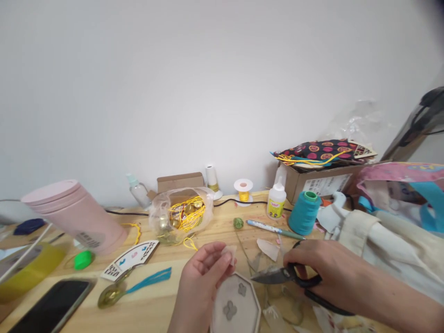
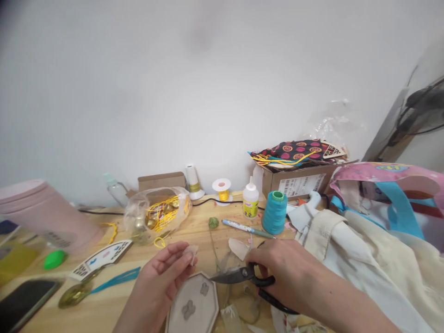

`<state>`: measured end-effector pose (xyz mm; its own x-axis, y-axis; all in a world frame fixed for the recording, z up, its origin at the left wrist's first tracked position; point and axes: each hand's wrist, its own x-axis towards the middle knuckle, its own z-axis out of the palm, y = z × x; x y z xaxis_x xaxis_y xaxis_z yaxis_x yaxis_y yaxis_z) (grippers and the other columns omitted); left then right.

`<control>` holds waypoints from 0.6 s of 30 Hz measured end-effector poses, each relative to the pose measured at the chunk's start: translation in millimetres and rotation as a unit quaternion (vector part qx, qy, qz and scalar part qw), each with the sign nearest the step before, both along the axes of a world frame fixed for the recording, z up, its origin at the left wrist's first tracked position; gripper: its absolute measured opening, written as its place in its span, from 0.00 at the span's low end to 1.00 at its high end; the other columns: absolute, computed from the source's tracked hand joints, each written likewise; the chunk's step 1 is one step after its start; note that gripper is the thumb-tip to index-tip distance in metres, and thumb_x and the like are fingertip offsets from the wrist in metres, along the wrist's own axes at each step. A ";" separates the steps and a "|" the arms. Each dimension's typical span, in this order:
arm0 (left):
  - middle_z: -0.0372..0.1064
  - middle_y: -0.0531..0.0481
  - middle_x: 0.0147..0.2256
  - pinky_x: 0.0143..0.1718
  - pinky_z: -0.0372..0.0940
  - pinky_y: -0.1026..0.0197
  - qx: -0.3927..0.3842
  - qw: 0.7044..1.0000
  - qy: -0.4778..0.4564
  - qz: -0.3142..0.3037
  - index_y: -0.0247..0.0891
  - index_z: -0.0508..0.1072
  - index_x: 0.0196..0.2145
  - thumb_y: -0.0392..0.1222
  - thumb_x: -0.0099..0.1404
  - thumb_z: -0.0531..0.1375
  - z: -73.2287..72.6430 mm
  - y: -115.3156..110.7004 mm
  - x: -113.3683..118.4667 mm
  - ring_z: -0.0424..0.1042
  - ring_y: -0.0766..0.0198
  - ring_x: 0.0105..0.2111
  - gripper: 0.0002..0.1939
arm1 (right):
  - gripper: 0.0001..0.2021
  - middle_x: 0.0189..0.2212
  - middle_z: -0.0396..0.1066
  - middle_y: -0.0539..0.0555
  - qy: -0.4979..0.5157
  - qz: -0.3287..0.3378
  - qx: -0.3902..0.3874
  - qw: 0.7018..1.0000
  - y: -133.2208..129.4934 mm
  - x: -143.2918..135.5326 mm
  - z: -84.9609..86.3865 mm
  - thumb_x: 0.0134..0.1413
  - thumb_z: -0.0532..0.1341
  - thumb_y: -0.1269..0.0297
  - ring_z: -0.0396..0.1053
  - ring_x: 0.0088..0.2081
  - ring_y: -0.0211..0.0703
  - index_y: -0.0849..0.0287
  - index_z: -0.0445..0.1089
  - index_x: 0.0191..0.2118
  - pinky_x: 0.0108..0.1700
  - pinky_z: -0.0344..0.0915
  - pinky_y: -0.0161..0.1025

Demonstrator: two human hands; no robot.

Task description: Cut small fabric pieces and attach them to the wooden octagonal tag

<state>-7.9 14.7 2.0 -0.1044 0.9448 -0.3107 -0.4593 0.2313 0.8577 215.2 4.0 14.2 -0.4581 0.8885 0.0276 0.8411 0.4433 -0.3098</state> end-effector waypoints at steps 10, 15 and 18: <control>0.75 0.48 0.24 0.27 0.68 0.69 -0.016 0.999 -0.022 -0.037 0.33 0.72 0.30 0.31 0.45 0.66 -4.9 -1.2 -2.1 0.72 0.68 0.24 0.12 | 0.16 0.22 0.70 0.47 -0.035 0.015 -0.018 0.999 4.1 14.5 -2.6 0.29 0.52 0.81 0.66 0.25 0.42 0.53 0.67 0.25 0.22 0.49 0.33; 0.74 0.50 0.23 0.26 0.68 0.70 -0.028 0.999 -0.029 -0.032 0.33 0.72 0.30 0.27 0.46 0.65 -5.3 -1.4 -0.9 0.71 0.70 0.23 0.12 | 0.17 0.19 0.69 0.46 -0.025 0.008 -0.038 0.999 3.5 27.2 -4.1 0.29 0.52 0.82 0.65 0.22 0.39 0.53 0.68 0.24 0.21 0.49 0.32; 0.74 0.50 0.24 0.27 0.68 0.70 -0.032 0.998 -0.032 -0.038 0.34 0.72 0.30 0.28 0.45 0.66 -7.8 -0.8 -0.6 0.72 0.69 0.23 0.12 | 0.18 0.18 0.69 0.43 0.023 -0.018 -0.018 0.999 -0.2 33.0 -2.3 0.27 0.54 0.82 0.65 0.21 0.36 0.51 0.70 0.23 0.20 0.53 0.29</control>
